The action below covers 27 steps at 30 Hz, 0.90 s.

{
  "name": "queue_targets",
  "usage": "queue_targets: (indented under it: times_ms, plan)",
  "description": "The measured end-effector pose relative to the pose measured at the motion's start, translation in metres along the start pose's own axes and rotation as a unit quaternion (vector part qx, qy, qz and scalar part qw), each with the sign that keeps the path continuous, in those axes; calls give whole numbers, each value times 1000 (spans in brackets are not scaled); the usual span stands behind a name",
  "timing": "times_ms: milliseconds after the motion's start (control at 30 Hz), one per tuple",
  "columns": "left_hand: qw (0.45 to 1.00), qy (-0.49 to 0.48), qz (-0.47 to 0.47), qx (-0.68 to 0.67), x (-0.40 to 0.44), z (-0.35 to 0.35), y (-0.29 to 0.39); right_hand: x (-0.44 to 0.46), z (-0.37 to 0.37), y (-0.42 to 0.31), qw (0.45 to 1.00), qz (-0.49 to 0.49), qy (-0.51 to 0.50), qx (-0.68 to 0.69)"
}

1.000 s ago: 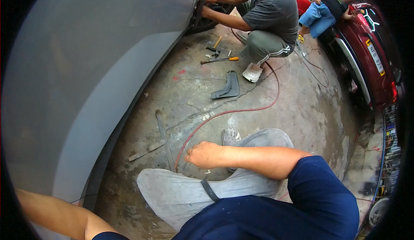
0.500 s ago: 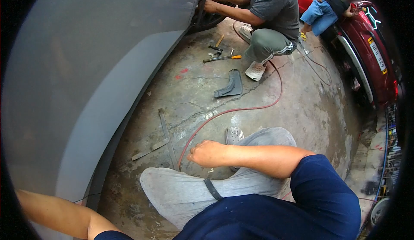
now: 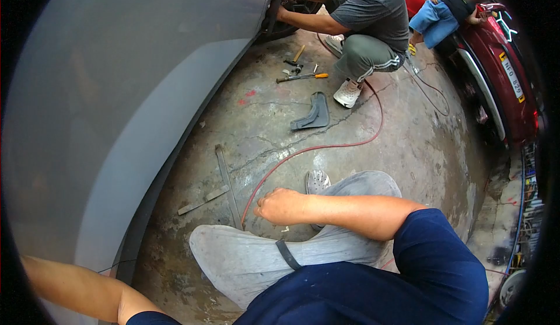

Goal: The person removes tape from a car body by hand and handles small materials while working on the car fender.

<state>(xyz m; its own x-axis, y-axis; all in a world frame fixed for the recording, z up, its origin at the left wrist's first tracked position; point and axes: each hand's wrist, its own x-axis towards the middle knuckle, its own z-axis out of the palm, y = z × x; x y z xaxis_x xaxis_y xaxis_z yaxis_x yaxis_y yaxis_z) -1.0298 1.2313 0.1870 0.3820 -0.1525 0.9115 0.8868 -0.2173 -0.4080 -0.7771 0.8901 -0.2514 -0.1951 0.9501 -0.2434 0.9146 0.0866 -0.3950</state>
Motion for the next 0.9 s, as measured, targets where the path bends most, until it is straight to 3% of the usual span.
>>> queue_targets:
  times_ms: [800, 900]
  plan:
    - [999, 5, 26, 24, 2, -1, -1, -3, -4, -1, 1000, 3, -7, 3]
    - [1000, -13, -4, 2, 2, -4, 4, -3, -8, -3, 1000, 6, -13, 2]
